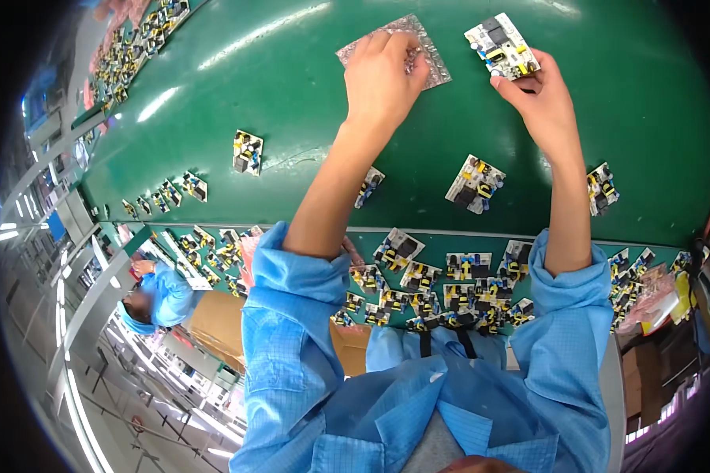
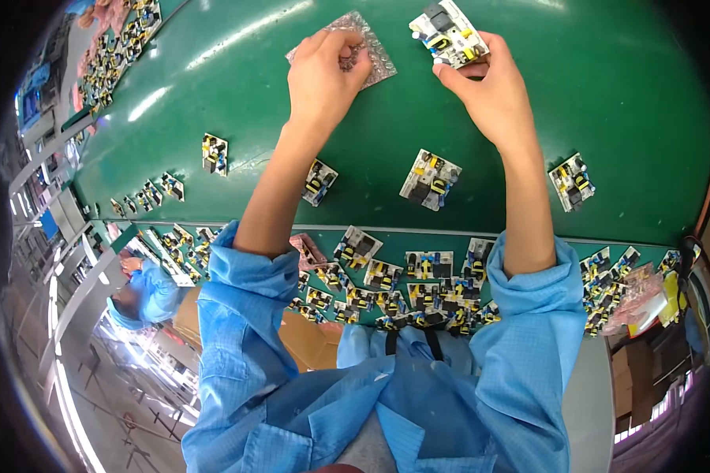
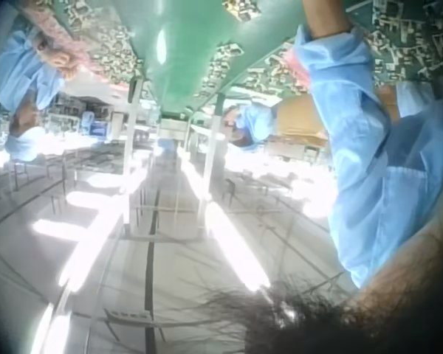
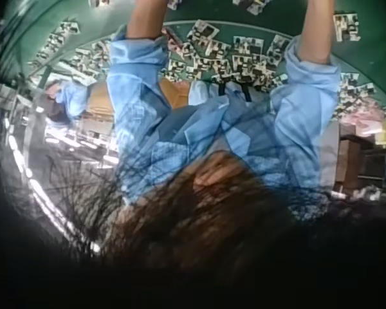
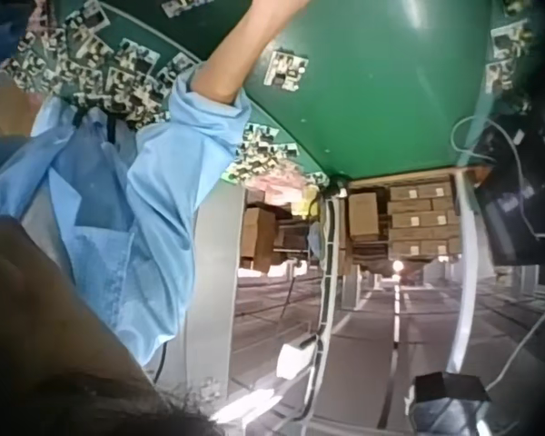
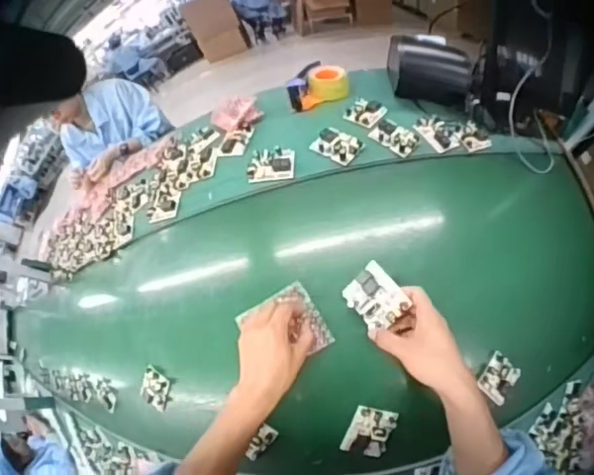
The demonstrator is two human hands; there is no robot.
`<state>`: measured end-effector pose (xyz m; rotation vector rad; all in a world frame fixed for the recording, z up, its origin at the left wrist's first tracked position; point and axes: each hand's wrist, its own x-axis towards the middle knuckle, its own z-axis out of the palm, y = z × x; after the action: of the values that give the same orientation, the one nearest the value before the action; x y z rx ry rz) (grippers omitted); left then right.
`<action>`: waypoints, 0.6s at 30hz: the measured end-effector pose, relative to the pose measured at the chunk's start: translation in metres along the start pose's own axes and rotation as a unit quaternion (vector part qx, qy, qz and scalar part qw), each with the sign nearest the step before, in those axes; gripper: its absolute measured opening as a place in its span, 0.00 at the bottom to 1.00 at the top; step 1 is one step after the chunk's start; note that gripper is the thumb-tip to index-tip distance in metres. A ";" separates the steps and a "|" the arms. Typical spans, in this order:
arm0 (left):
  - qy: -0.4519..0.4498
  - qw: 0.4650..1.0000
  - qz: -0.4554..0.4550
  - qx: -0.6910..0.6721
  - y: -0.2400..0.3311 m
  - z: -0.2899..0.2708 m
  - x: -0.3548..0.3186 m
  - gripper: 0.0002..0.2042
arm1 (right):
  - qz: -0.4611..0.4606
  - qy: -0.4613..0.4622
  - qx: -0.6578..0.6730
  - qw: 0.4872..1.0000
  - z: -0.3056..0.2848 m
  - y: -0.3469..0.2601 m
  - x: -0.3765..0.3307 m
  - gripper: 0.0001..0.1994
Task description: Packaging printed circuit boards into anti-static bubble wrap bags and placing them into boxes.
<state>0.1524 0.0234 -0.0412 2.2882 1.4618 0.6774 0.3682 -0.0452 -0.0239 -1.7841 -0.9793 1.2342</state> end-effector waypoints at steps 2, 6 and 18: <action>0.007 0.999 0.007 0.032 -0.001 0.004 0.001 0.07 | 0.005 0.015 -0.015 1.000 0.002 0.000 0.003 0.29; 0.026 0.999 -0.001 0.035 -0.003 0.008 0.000 0.06 | 0.050 0.038 0.121 0.991 -0.005 -0.003 0.010 0.31; 0.081 0.996 -0.010 -0.019 -0.002 0.018 -0.002 0.06 | -0.016 -0.124 0.082 0.989 -0.011 -0.033 0.022 0.30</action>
<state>0.1606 0.0219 -0.0576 2.2312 1.5281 0.8955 0.3787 -0.0133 -0.0001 -1.5086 -1.0072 1.4968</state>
